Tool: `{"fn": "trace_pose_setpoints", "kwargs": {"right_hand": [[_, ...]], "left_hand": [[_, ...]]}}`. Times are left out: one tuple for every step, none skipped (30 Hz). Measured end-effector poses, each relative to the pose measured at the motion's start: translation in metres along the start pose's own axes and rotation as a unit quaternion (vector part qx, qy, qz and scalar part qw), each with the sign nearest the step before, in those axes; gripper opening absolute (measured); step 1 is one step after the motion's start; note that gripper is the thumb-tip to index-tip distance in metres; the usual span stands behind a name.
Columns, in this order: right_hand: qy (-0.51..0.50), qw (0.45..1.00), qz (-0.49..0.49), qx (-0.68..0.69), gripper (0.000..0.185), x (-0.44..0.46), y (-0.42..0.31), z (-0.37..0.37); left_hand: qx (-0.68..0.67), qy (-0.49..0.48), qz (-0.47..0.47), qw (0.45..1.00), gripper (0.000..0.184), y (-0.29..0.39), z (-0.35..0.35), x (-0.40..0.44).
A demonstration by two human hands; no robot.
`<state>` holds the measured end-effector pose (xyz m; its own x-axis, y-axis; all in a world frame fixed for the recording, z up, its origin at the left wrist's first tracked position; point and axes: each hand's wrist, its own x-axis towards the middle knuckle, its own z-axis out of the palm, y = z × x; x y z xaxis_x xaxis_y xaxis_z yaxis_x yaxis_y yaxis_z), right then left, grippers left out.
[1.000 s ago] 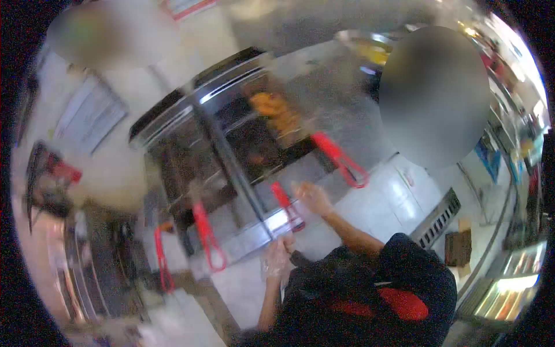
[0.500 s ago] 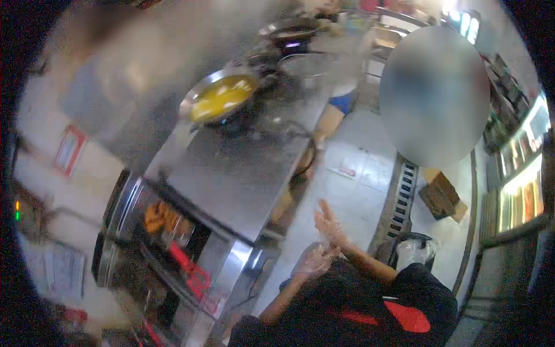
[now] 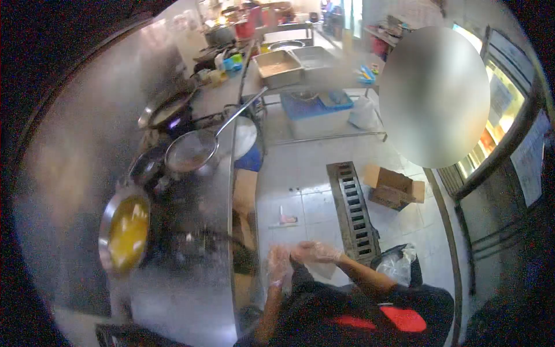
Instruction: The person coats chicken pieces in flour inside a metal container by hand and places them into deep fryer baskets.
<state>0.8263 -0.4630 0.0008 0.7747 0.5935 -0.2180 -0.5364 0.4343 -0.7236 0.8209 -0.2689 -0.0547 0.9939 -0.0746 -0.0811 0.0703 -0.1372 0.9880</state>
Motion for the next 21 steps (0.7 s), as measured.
{"fn": "trace_pose_setpoints", "kwargs": {"right_hand": [[-0.015, 0.984, 0.036, -0.174, 0.038, 0.007, -0.025, 0.017], [-0.029, 0.935, 0.077, -0.346, 0.037, 0.017, -0.056, 0.035], [-0.041, 0.852, 0.124, -0.507, 0.037, 0.029, -0.081, 0.041], [-0.042, 0.851, 0.104, -0.513, 0.037, 0.044, -0.098, 0.035], [-0.043, 0.851, 0.084, -0.517, 0.037, 0.055, -0.105, 0.027], [-0.047, 0.850, 0.063, -0.520, 0.037, 0.067, -0.115, 0.017], [-0.007, 0.873, 0.050, -0.484, 0.037, 0.076, -0.127, 0.012], [0.010, 0.890, -0.005, -0.455, 0.035, 0.089, -0.125, -0.015], [0.027, 0.906, -0.060, -0.418, 0.035, 0.105, -0.114, -0.055], [0.057, 0.894, -0.048, -0.442, 0.033, 0.102, -0.155, -0.038], [0.087, 0.881, -0.035, -0.465, 0.032, 0.098, -0.198, -0.020], [0.091, 0.892, -0.048, -0.441, 0.030, 0.110, -0.192, -0.048], [0.091, 0.901, -0.060, -0.420, 0.029, 0.119, -0.174, -0.090], [0.094, 0.890, -0.088, -0.438, 0.026, 0.120, -0.204, -0.093], [0.098, 0.877, -0.117, -0.456, 0.023, 0.120, -0.233, -0.095], [0.112, 0.882, -0.102, -0.446, 0.022, 0.125, -0.259, -0.099], [0.124, 0.887, -0.083, -0.437, 0.021, 0.130, -0.278, -0.110], [0.136, 0.892, -0.059, -0.427, 0.020, 0.136, -0.293, -0.128], [0.129, 0.931, -0.013, -0.341, 0.020, 0.146, -0.302, -0.154], [0.126, 0.959, 0.040, -0.252, 0.020, 0.158, -0.306, -0.183], [0.112, 0.965, 0.054, -0.232, 0.019, 0.170, -0.317, -0.215]], "left_hand": [[-0.037, 0.012, -0.009, 0.999, 0.040, 0.061, 0.001, 0.016], [-0.074, 0.024, -0.017, 0.997, 0.041, 0.122, 0.002, 0.032], [-0.106, 0.002, -0.005, 0.994, 0.041, 0.112, 0.006, 0.063], [-0.142, -0.017, 0.005, 0.990, 0.041, 0.097, 0.016, 0.096], [-0.178, -0.035, 0.014, 0.983, 0.041, 0.076, 0.028, 0.122], [-0.211, -0.052, 0.022, 0.976, 0.042, 0.057, 0.040, 0.153], [-0.240, -0.068, 0.034, 0.968, 0.042, 0.056, 0.048, 0.181], [-0.204, -0.081, 0.046, 0.975, 0.043, 0.051, 0.052, 0.203], [-0.167, -0.094, 0.059, 0.980, 0.044, 0.055, 0.056, 0.225], [-0.067, -0.107, 0.075, 0.989, 0.046, 0.076, 0.064, 0.253], [0.034, -0.119, 0.095, 0.988, 0.047, 0.096, 0.072, 0.279], [0.046, -0.166, 0.071, 0.983, 0.050, 0.120, 0.081, 0.296], [0.055, -0.207, 0.047, 0.976, 0.053, 0.147, 0.090, 0.306], [0.074, -0.219, 0.079, 0.970, 0.053, 0.152, 0.104, 0.327], [0.093, -0.230, 0.111, 0.962, 0.053, 0.157, 0.116, 0.347], [0.124, -0.208, 0.198, 0.950, 0.050, 0.148, 0.130, 0.375], [0.158, -0.182, 0.279, 0.930, 0.047, 0.134, 0.145, 0.402], [0.194, -0.155, 0.350, 0.903, 0.045, 0.115, 0.163, 0.426], [0.233, -0.132, 0.413, 0.870, 0.042, 0.093, 0.182, 0.446], [0.158, -0.170, 0.346, 0.909, 0.039, 0.076, 0.201, 0.469], [0.072, -0.197, 0.272, 0.939, 0.037, 0.063, 0.219, 0.491]]}}
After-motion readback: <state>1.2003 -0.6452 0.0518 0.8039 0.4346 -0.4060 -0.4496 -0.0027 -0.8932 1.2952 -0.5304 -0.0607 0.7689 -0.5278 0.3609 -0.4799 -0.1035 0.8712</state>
